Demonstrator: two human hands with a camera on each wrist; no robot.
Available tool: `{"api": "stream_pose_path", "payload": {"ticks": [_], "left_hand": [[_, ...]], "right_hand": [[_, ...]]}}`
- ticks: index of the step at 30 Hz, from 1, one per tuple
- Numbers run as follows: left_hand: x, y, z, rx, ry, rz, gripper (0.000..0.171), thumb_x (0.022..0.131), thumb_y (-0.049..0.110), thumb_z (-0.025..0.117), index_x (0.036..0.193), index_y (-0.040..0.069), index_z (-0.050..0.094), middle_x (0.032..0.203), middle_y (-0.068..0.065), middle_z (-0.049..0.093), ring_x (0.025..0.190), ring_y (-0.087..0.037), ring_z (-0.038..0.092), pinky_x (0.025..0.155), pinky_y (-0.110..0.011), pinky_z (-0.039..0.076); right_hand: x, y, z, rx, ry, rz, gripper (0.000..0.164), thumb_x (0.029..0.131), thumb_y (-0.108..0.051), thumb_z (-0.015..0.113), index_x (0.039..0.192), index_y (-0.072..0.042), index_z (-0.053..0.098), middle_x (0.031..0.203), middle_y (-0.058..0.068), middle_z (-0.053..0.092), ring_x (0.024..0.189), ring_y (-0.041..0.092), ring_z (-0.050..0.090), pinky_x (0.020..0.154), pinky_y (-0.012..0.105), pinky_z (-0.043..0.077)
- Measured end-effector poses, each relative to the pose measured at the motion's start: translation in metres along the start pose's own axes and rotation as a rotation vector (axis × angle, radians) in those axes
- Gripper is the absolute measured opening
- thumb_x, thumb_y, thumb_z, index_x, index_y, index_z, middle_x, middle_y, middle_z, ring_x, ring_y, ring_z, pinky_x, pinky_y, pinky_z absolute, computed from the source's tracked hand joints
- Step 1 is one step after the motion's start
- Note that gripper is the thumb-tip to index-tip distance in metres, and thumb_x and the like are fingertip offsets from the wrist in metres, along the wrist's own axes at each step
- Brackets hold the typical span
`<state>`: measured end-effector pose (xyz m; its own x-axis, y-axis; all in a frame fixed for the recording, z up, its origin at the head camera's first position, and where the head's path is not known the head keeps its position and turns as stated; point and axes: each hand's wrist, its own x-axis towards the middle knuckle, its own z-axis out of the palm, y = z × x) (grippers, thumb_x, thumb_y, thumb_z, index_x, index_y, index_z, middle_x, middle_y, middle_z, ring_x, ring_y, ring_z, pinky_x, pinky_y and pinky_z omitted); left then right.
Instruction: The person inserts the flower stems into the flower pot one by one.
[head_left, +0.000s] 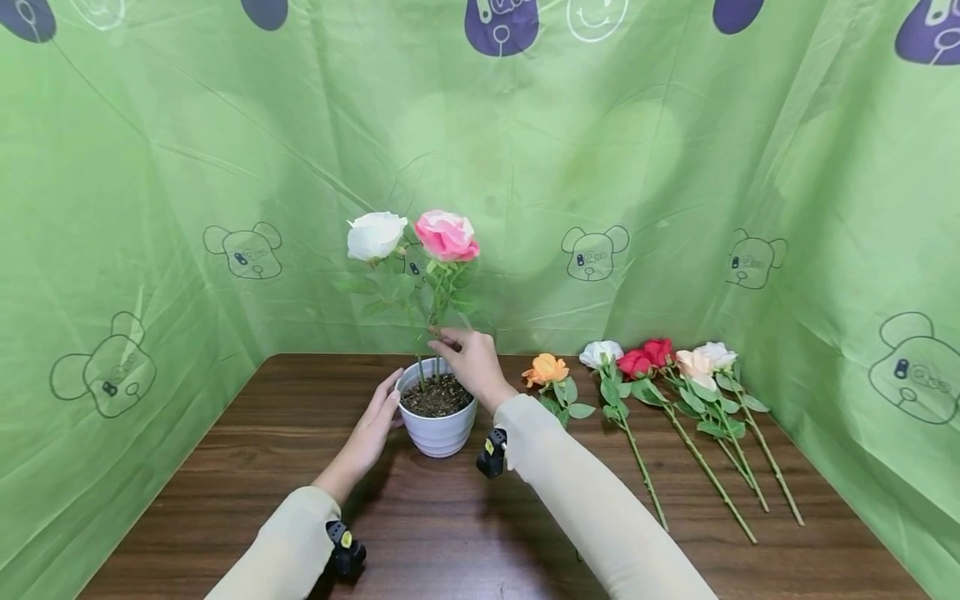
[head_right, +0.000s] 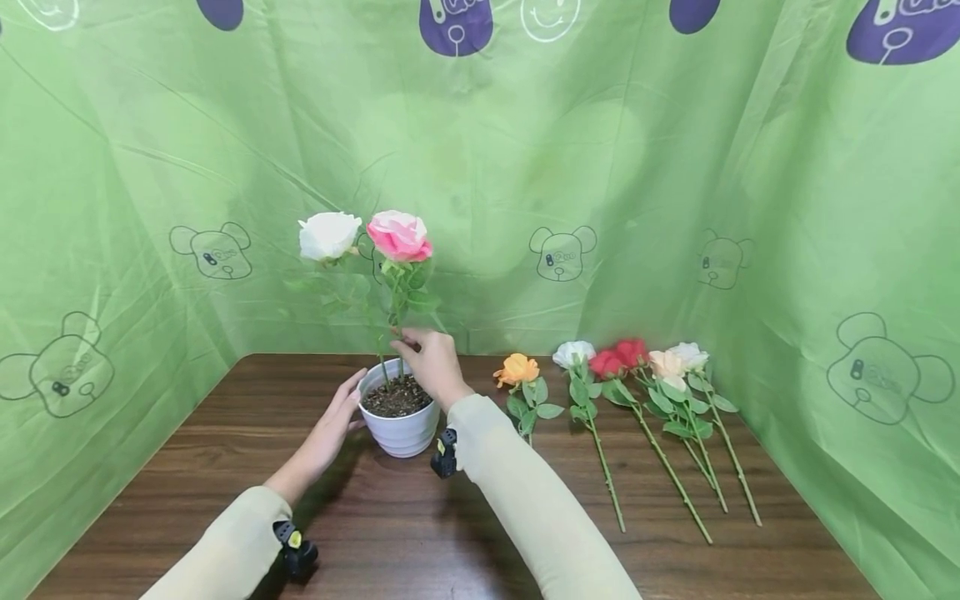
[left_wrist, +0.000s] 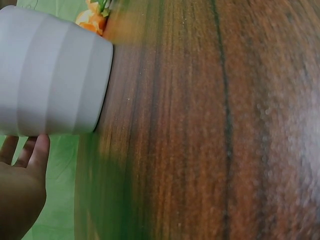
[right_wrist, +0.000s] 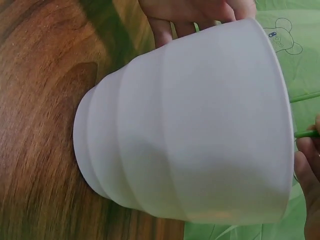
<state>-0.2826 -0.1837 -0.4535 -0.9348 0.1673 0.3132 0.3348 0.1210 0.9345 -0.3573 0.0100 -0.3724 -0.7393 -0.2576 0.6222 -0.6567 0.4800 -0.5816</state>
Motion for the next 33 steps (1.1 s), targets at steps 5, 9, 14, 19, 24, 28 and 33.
{"api": "stream_pose_path", "payload": {"ticks": [5, 9, 14, 19, 24, 28, 33], "left_hand": [[0.0, 0.0, -0.001, 0.0, 0.0, 0.0, 0.05, 0.112, 0.026, 0.028, 0.158, 0.008, 0.022, 0.16, -0.024, 0.022, 0.141, -0.043, 0.029, 0.105, -0.064, 0.036], [0.0, -0.001, -0.001, 0.0, -0.002, 0.0, 0.05, 0.112, 0.025, 0.028, 0.158, 0.008, 0.022, 0.16, -0.024, 0.022, 0.142, -0.043, 0.029, 0.105, -0.064, 0.036], [0.0, 0.0, -0.001, -0.003, -0.001, -0.003, 0.05, 0.112, 0.026, 0.028, 0.158, 0.008, 0.022, 0.161, -0.024, 0.021, 0.142, -0.043, 0.028, 0.106, -0.065, 0.035], [0.0, 0.001, 0.0, -0.001, 0.002, -0.008, 0.05, 0.112, 0.026, 0.028, 0.158, 0.008, 0.022, 0.16, -0.025, 0.021, 0.142, -0.044, 0.028, 0.106, -0.064, 0.034], [-0.001, 0.0, 0.0, 0.001, 0.002, -0.009, 0.05, 0.112, 0.025, 0.027, 0.159, 0.008, 0.021, 0.161, -0.025, 0.02, 0.142, -0.044, 0.028, 0.107, -0.064, 0.034], [0.0, 0.0, 0.0, -0.003, 0.0, -0.002, 0.05, 0.112, 0.025, 0.028, 0.158, 0.008, 0.021, 0.161, -0.025, 0.02, 0.143, -0.044, 0.027, 0.107, -0.064, 0.034], [-0.001, -0.001, 0.0, -0.013, -0.004, 0.006, 0.05, 0.112, 0.025, 0.028, 0.158, 0.007, 0.021, 0.16, -0.025, 0.02, 0.143, -0.044, 0.027, 0.106, -0.065, 0.034]], "right_hand": [[-0.001, -0.005, 0.004, 0.013, 0.013, 0.086, 0.019, 0.092, -0.024, 0.076, 0.105, -0.011, 0.071, 0.089, -0.001, 0.076, 0.079, 0.009, 0.068, 0.071, 0.025, 0.055], [-0.004, -0.006, 0.007, 0.045, 0.026, 0.125, 0.015, 0.091, -0.023, 0.077, 0.094, -0.012, 0.068, 0.09, 0.0, 0.076, 0.084, 0.011, 0.07, 0.076, 0.027, 0.056], [-0.005, -0.003, 0.009, 0.069, 0.029, 0.112, 0.011, 0.092, -0.021, 0.076, 0.094, -0.011, 0.072, 0.092, 0.0, 0.076, 0.085, 0.011, 0.071, 0.079, 0.029, 0.056], [-0.008, 0.002, 0.013, 0.053, 0.01, 0.112, 0.01, 0.095, -0.019, 0.072, 0.098, -0.01, 0.071, 0.095, 0.001, 0.076, 0.088, 0.011, 0.071, 0.082, 0.028, 0.055], [-0.011, 0.005, 0.015, 0.02, 0.022, 0.097, 0.008, 0.093, -0.018, 0.074, 0.093, -0.01, 0.07, 0.091, 0.001, 0.076, 0.085, 0.011, 0.071, 0.081, 0.028, 0.055], [-0.011, 0.004, 0.016, 0.007, 0.014, 0.083, 0.008, 0.092, -0.016, 0.075, 0.091, -0.011, 0.07, 0.087, -0.001, 0.075, 0.081, 0.01, 0.07, 0.078, 0.027, 0.055], [-0.009, 0.001, 0.019, -0.037, -0.023, 0.098, 0.012, 0.091, -0.019, 0.077, 0.087, -0.012, 0.068, 0.082, -0.001, 0.072, 0.076, 0.011, 0.066, 0.073, 0.027, 0.054]]}}
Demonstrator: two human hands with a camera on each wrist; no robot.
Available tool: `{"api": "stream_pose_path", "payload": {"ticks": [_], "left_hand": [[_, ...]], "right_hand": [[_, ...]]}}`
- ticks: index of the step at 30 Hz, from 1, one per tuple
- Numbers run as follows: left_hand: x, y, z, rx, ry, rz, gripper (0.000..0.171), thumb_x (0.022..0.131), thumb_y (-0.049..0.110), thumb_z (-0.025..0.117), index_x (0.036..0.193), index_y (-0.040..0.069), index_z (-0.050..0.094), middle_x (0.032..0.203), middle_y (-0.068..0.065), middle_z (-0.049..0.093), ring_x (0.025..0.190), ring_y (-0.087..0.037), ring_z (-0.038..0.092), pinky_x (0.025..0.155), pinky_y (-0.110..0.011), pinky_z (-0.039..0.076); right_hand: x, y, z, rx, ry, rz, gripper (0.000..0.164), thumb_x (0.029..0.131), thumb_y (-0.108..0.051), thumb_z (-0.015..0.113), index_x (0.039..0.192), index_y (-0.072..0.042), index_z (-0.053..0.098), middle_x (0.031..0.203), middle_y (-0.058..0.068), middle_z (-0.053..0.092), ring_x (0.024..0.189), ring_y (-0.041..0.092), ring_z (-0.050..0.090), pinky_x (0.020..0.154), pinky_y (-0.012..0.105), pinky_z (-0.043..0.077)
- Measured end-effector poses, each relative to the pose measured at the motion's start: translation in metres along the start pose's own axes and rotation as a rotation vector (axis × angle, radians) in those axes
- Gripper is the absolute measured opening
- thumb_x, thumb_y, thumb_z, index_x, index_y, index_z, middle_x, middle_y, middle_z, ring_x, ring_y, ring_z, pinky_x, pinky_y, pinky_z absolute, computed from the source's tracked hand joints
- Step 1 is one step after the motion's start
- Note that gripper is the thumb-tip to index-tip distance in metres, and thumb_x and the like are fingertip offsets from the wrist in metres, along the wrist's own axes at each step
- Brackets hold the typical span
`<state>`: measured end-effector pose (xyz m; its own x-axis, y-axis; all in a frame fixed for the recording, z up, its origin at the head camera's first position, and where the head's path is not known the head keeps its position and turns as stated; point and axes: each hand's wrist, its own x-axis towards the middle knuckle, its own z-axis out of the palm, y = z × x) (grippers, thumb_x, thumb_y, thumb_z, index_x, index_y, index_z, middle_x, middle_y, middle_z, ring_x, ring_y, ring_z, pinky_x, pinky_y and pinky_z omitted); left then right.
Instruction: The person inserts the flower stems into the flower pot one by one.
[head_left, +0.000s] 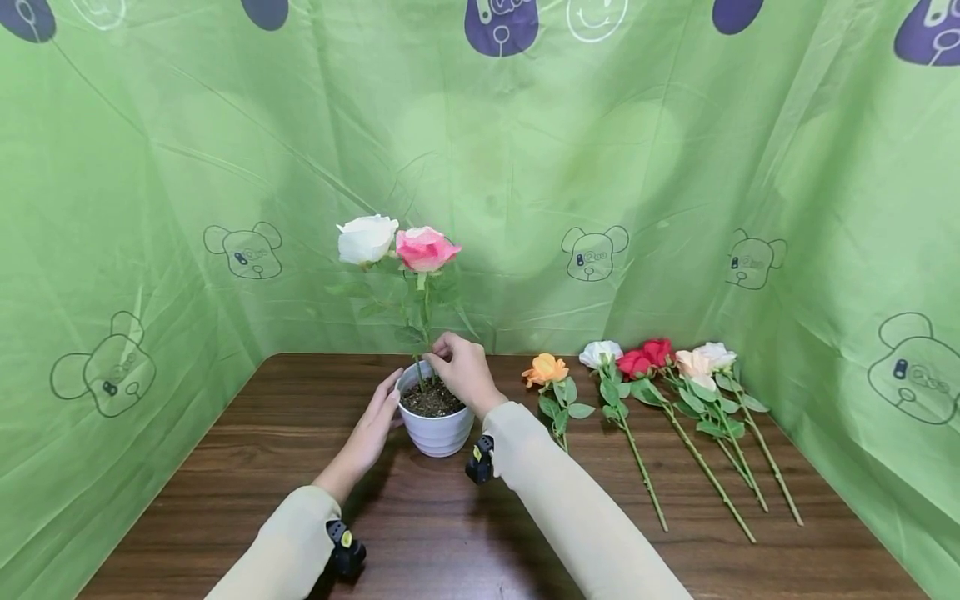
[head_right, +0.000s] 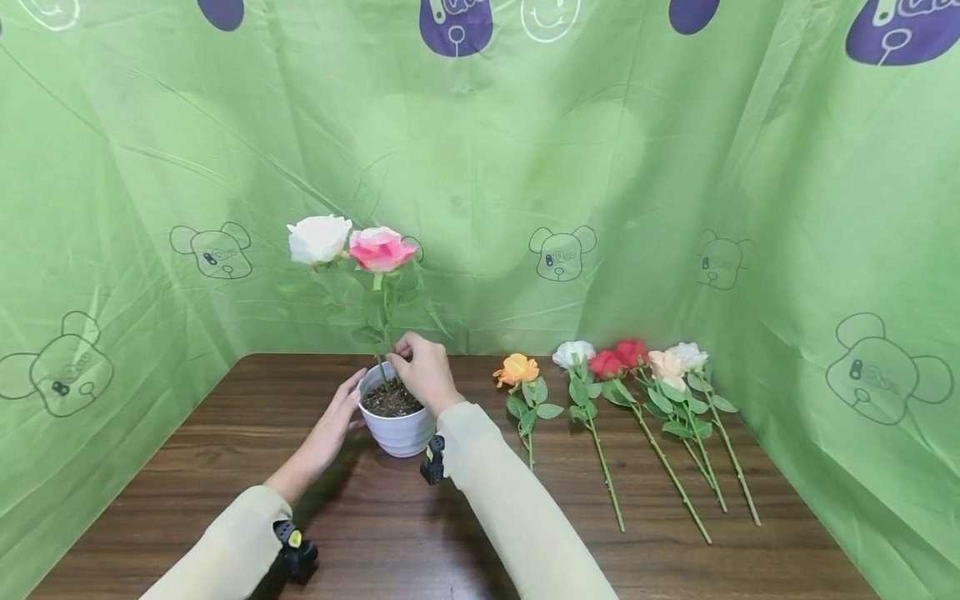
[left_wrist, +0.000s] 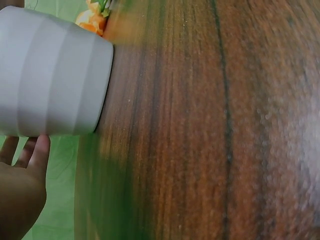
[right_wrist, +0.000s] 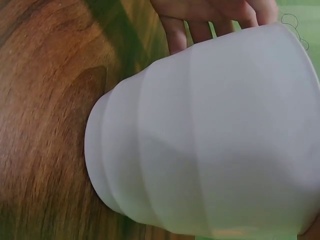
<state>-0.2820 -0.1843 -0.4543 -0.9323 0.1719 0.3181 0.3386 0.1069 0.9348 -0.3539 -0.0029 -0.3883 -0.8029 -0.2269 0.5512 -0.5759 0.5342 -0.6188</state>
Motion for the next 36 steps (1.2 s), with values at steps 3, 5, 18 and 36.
{"api": "stream_pose_path", "payload": {"ticks": [3, 5, 18, 36], "left_hand": [[-0.0006, 0.0, 0.0001, 0.002, 0.0, 0.001, 0.05, 0.112, 0.025, 0.028, 0.158, 0.007, 0.021, 0.16, -0.025, 0.02, 0.142, -0.044, 0.028, 0.106, -0.065, 0.035], [-0.0009, 0.0002, 0.0001, 0.003, 0.001, 0.001, 0.05, 0.112, 0.025, 0.028, 0.158, 0.008, 0.022, 0.16, -0.025, 0.021, 0.142, -0.044, 0.028, 0.106, -0.064, 0.035], [-0.0001, -0.0006, 0.0003, 0.014, 0.01, -0.001, 0.05, 0.112, 0.025, 0.028, 0.158, 0.008, 0.022, 0.16, -0.025, 0.022, 0.14, -0.044, 0.031, 0.105, -0.063, 0.037], [0.0001, 0.0012, -0.0002, 0.02, 0.004, -0.018, 0.051, 0.112, 0.026, 0.028, 0.159, 0.008, 0.021, 0.16, -0.026, 0.021, 0.141, -0.045, 0.03, 0.106, -0.063, 0.036]], "right_hand": [[0.0007, -0.0007, 0.001, -0.033, -0.016, 0.048, 0.016, 0.09, -0.023, 0.078, 0.086, -0.012, 0.067, 0.08, -0.002, 0.07, 0.075, 0.011, 0.065, 0.071, 0.026, 0.053], [0.001, -0.0014, 0.0008, -0.042, -0.023, 0.078, 0.017, 0.09, -0.024, 0.078, 0.085, -0.012, 0.067, 0.078, -0.003, 0.069, 0.073, 0.011, 0.064, 0.069, 0.026, 0.053], [0.0034, -0.0026, 0.0019, -0.083, -0.06, 0.089, 0.013, 0.09, -0.02, 0.077, 0.083, -0.012, 0.07, 0.079, -0.003, 0.071, 0.076, 0.012, 0.065, 0.071, 0.028, 0.053], [0.0015, -0.0057, 0.005, -0.178, -0.077, 0.102, 0.018, 0.089, -0.025, 0.079, 0.078, -0.014, 0.068, 0.072, -0.007, 0.066, 0.066, 0.01, 0.06, 0.061, 0.025, 0.05]]}}
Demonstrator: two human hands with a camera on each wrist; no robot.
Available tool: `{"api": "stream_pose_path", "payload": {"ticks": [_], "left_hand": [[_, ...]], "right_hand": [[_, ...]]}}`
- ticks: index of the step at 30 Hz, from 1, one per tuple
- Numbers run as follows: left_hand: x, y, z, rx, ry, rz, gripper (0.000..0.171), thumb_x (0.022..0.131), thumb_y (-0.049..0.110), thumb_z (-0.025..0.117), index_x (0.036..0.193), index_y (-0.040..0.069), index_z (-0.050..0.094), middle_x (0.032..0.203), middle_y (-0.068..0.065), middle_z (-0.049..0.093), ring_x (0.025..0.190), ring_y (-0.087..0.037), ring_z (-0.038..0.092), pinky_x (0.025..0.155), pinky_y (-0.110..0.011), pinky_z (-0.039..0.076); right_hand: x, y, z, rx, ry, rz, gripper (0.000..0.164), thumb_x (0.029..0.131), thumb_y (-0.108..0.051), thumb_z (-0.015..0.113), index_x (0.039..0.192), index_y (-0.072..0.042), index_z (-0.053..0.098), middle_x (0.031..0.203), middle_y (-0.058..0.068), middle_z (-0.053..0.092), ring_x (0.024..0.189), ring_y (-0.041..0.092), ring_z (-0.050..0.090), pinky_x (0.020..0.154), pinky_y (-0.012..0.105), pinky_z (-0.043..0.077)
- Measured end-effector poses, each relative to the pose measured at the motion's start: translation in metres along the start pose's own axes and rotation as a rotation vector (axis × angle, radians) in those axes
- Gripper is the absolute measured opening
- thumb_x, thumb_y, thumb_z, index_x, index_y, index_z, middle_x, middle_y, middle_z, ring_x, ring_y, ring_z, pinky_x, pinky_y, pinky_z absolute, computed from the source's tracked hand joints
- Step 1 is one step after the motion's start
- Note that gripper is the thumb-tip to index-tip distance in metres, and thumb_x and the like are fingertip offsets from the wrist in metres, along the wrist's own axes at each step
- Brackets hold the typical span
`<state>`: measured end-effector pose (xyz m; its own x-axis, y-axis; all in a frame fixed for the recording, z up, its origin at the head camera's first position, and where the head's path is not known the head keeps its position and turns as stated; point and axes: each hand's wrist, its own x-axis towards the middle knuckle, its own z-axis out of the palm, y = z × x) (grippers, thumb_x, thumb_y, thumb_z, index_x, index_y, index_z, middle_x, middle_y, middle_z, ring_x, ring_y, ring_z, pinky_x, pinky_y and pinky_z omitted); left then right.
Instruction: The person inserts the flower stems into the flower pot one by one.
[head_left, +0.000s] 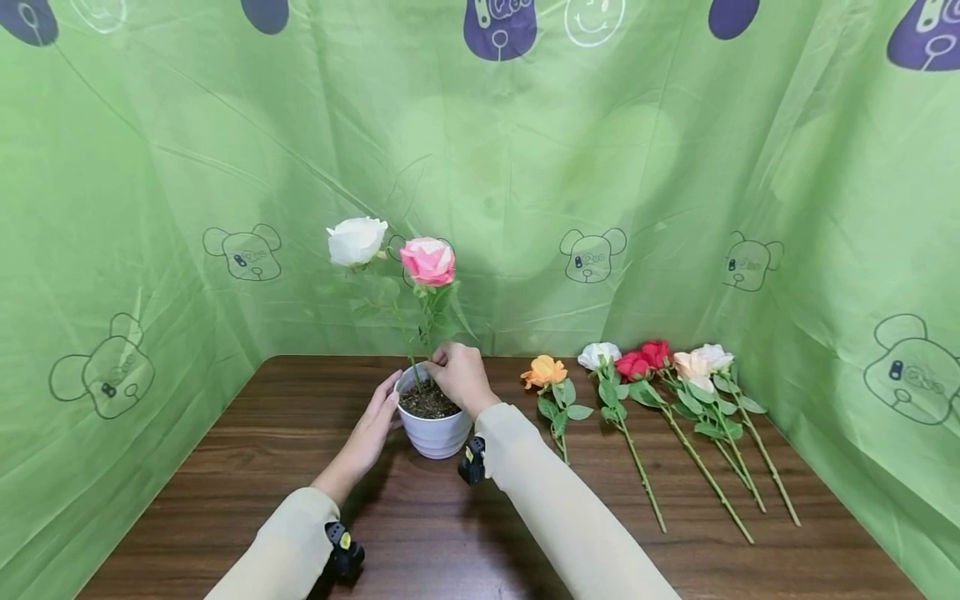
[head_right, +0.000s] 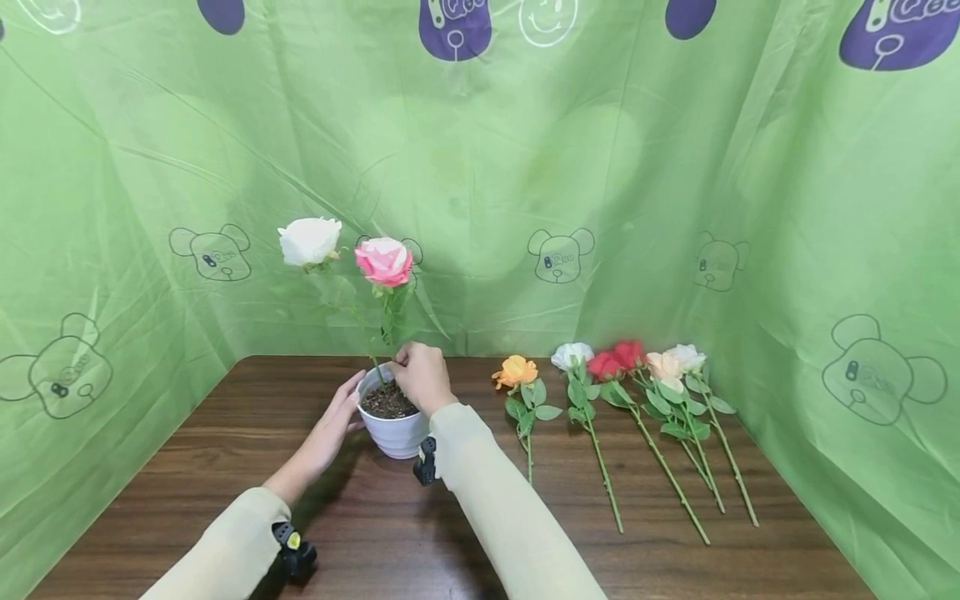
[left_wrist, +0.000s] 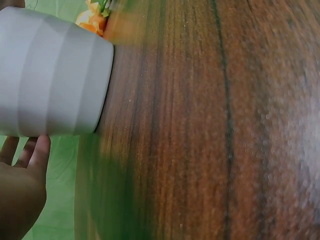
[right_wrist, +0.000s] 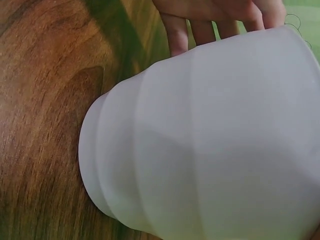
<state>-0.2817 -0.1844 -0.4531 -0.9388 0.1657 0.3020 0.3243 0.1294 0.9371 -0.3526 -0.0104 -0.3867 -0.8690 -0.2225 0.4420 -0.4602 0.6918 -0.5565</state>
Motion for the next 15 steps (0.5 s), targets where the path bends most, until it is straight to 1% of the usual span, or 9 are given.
{"api": "stream_pose_path", "payload": {"ticks": [3, 8, 12, 15], "left_hand": [[-0.0001, 0.0004, 0.0003, 0.0, 0.0, -0.002, 0.05, 0.112, 0.026, 0.028, 0.159, 0.008, 0.021, 0.16, -0.026, 0.021, 0.141, -0.045, 0.03, 0.106, -0.063, 0.036], [0.0003, 0.002, 0.0007, 0.001, 0.004, -0.005, 0.051, 0.112, 0.027, 0.028, 0.159, 0.008, 0.021, 0.16, -0.026, 0.021, 0.141, -0.045, 0.029, 0.106, -0.063, 0.035], [0.0003, 0.0022, 0.001, 0.002, 0.004, -0.007, 0.051, 0.112, 0.027, 0.028, 0.159, 0.007, 0.02, 0.16, -0.026, 0.02, 0.141, -0.044, 0.029, 0.106, -0.064, 0.035], [0.0, 0.0023, 0.0012, 0.005, 0.003, -0.009, 0.052, 0.112, 0.027, 0.028, 0.159, 0.006, 0.02, 0.16, -0.026, 0.02, 0.141, -0.044, 0.029, 0.106, -0.064, 0.036]], "right_hand": [[0.0, -0.0008, -0.0006, -0.003, -0.006, 0.012, 0.019, 0.089, -0.026, 0.079, 0.078, -0.015, 0.068, 0.072, -0.006, 0.066, 0.067, 0.01, 0.059, 0.062, 0.026, 0.05], [0.0017, -0.0002, -0.0023, 0.006, -0.01, 0.006, 0.018, 0.088, -0.024, 0.079, 0.078, -0.013, 0.07, 0.072, -0.005, 0.066, 0.07, 0.012, 0.061, 0.064, 0.026, 0.051], [0.0017, 0.0005, -0.0034, 0.0, -0.026, -0.002, 0.011, 0.088, -0.018, 0.078, 0.081, -0.012, 0.072, 0.076, -0.004, 0.07, 0.075, 0.013, 0.064, 0.068, 0.026, 0.052], [0.0012, 0.0007, -0.0033, -0.019, -0.032, -0.006, 0.01, 0.087, -0.017, 0.078, 0.081, -0.012, 0.071, 0.077, -0.005, 0.07, 0.076, 0.014, 0.065, 0.069, 0.025, 0.052]]}}
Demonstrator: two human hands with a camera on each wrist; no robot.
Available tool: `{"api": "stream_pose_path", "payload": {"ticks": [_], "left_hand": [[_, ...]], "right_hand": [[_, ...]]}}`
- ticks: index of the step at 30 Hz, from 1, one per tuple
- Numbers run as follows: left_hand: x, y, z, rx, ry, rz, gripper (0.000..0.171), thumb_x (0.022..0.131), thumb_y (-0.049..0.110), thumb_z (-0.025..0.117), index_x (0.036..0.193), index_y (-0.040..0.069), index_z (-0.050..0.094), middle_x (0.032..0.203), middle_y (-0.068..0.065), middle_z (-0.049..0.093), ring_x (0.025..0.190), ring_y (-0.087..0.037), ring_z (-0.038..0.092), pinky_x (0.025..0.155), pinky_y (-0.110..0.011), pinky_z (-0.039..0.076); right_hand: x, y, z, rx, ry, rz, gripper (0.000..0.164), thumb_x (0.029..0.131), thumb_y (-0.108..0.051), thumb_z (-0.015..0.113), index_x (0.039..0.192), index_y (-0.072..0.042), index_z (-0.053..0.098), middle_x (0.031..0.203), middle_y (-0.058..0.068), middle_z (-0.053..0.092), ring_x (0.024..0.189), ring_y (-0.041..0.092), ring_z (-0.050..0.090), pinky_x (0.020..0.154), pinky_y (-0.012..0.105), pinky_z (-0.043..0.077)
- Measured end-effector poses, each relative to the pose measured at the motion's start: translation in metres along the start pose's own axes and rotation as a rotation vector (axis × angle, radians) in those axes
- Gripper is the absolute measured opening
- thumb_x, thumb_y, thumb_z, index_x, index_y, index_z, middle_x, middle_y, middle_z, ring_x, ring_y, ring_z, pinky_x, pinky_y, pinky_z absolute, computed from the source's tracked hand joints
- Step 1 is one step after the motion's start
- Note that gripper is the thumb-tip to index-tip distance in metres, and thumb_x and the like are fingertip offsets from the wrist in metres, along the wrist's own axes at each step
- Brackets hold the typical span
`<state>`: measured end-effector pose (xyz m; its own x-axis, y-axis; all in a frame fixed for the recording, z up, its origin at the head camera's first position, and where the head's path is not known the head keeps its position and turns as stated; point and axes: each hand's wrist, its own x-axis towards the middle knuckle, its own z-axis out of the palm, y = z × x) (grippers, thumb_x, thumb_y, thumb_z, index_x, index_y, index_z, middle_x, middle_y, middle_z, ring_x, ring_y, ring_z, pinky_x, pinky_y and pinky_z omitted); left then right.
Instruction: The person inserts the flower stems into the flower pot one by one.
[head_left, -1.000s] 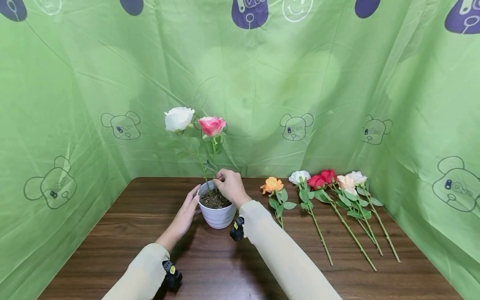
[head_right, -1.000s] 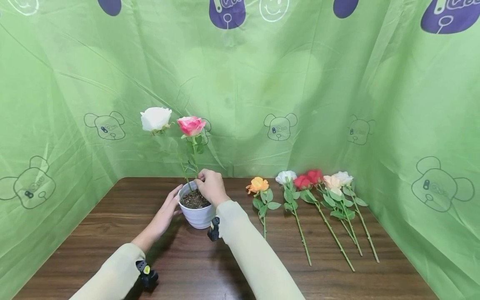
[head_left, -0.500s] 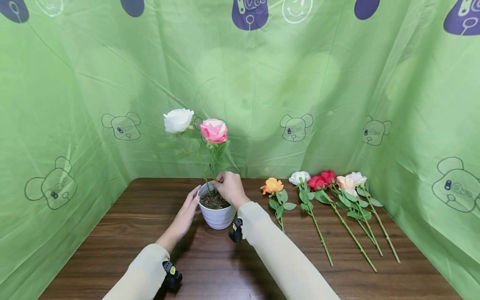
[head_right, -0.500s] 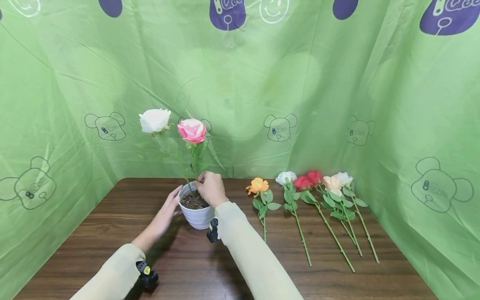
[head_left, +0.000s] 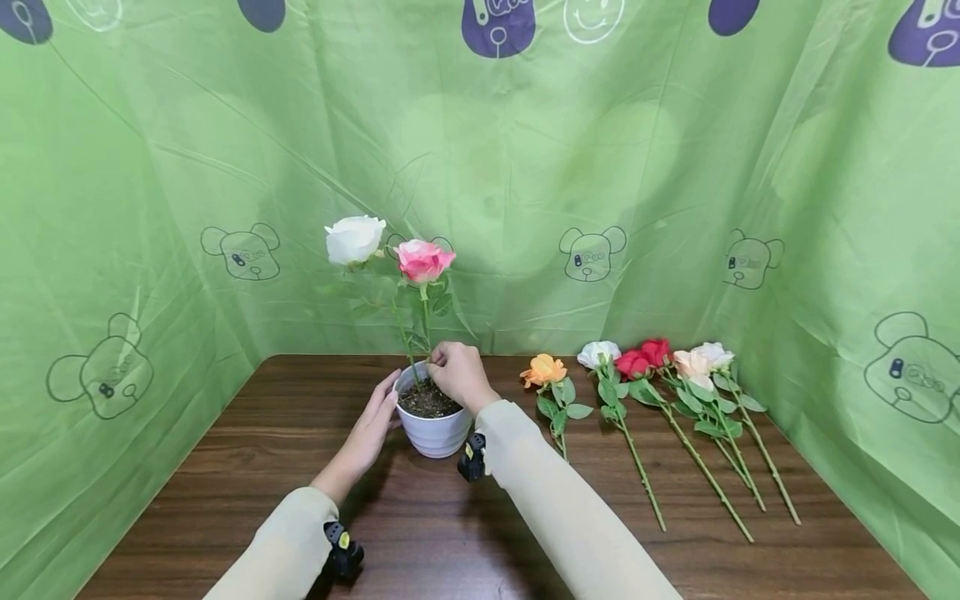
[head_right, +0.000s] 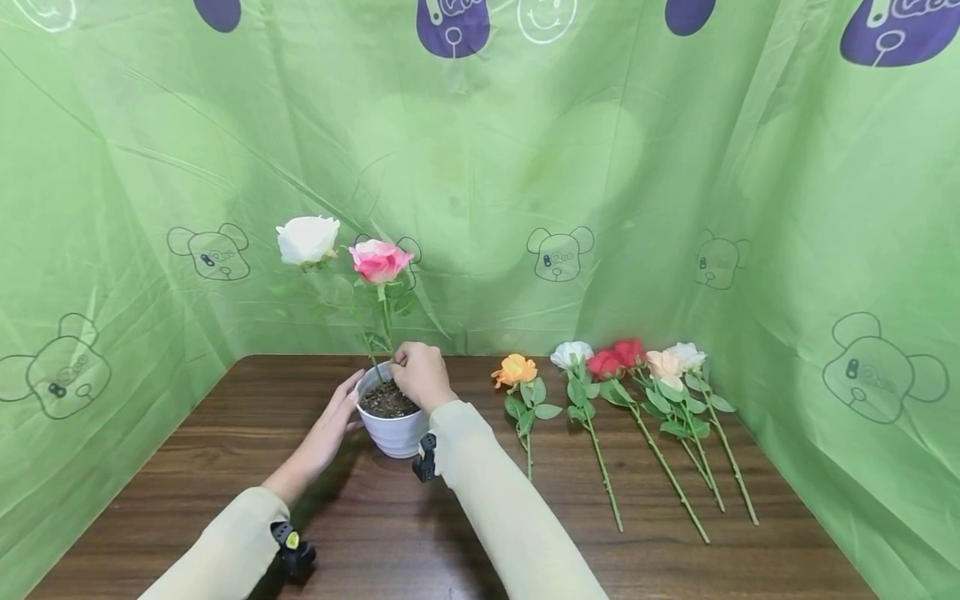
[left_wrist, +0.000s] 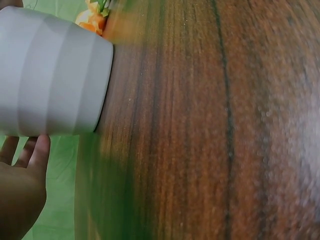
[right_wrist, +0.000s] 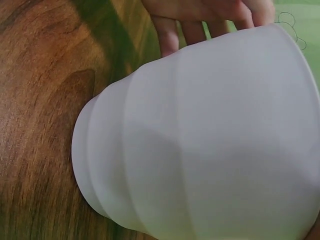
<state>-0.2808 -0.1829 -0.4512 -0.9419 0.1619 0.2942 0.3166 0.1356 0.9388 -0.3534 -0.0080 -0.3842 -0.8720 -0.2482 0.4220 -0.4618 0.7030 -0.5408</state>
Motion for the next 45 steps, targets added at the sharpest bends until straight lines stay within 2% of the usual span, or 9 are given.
{"api": "stream_pose_path", "payload": {"ticks": [6, 11, 21, 36, 45], "left_hand": [[-0.001, 0.001, 0.0, 0.01, 0.002, 0.005, 0.052, 0.112, 0.027, 0.028, 0.159, 0.005, 0.019, 0.16, -0.027, 0.021, 0.141, -0.045, 0.03, 0.106, -0.064, 0.036], [-0.001, 0.0, 0.0, 0.01, -0.002, 0.007, 0.051, 0.112, 0.026, 0.027, 0.159, 0.006, 0.02, 0.159, -0.027, 0.021, 0.141, -0.045, 0.029, 0.106, -0.064, 0.036], [-0.001, -0.002, 0.0, 0.004, -0.001, 0.004, 0.051, 0.112, 0.026, 0.028, 0.159, 0.007, 0.021, 0.16, -0.026, 0.021, 0.142, -0.045, 0.029, 0.106, -0.063, 0.036], [0.0, -0.002, -0.002, -0.013, -0.003, 0.014, 0.051, 0.112, 0.026, 0.029, 0.159, 0.007, 0.021, 0.16, -0.026, 0.021, 0.142, -0.044, 0.03, 0.107, -0.062, 0.036], [-0.001, 0.0, -0.001, -0.005, 0.001, -0.001, 0.05, 0.112, 0.027, 0.029, 0.159, 0.009, 0.022, 0.16, -0.025, 0.022, 0.141, -0.044, 0.031, 0.107, -0.061, 0.037]], "right_hand": [[-0.001, -0.002, 0.001, -0.048, -0.011, 0.009, 0.019, 0.087, -0.027, 0.08, 0.078, -0.015, 0.068, 0.074, -0.006, 0.065, 0.072, 0.012, 0.06, 0.066, 0.026, 0.05], [-0.001, -0.002, 0.003, -0.051, -0.017, 0.017, 0.019, 0.088, -0.027, 0.079, 0.078, -0.016, 0.068, 0.075, -0.006, 0.065, 0.07, 0.012, 0.059, 0.065, 0.028, 0.05], [-0.003, 0.001, 0.003, 0.016, -0.03, 0.058, 0.018, 0.088, -0.03, 0.079, 0.081, -0.015, 0.071, 0.077, -0.007, 0.067, 0.073, 0.01, 0.062, 0.066, 0.027, 0.052], [-0.006, 0.002, 0.0, 0.093, -0.004, 0.021, 0.023, 0.087, -0.035, 0.08, 0.092, -0.013, 0.072, 0.087, -0.003, 0.073, 0.083, 0.013, 0.067, 0.073, 0.029, 0.055], [-0.006, 0.002, -0.009, 0.123, -0.078, 0.007, 0.028, 0.086, -0.031, 0.08, 0.101, -0.01, 0.07, 0.096, 0.001, 0.073, 0.09, 0.014, 0.068, 0.079, 0.029, 0.056]]}}
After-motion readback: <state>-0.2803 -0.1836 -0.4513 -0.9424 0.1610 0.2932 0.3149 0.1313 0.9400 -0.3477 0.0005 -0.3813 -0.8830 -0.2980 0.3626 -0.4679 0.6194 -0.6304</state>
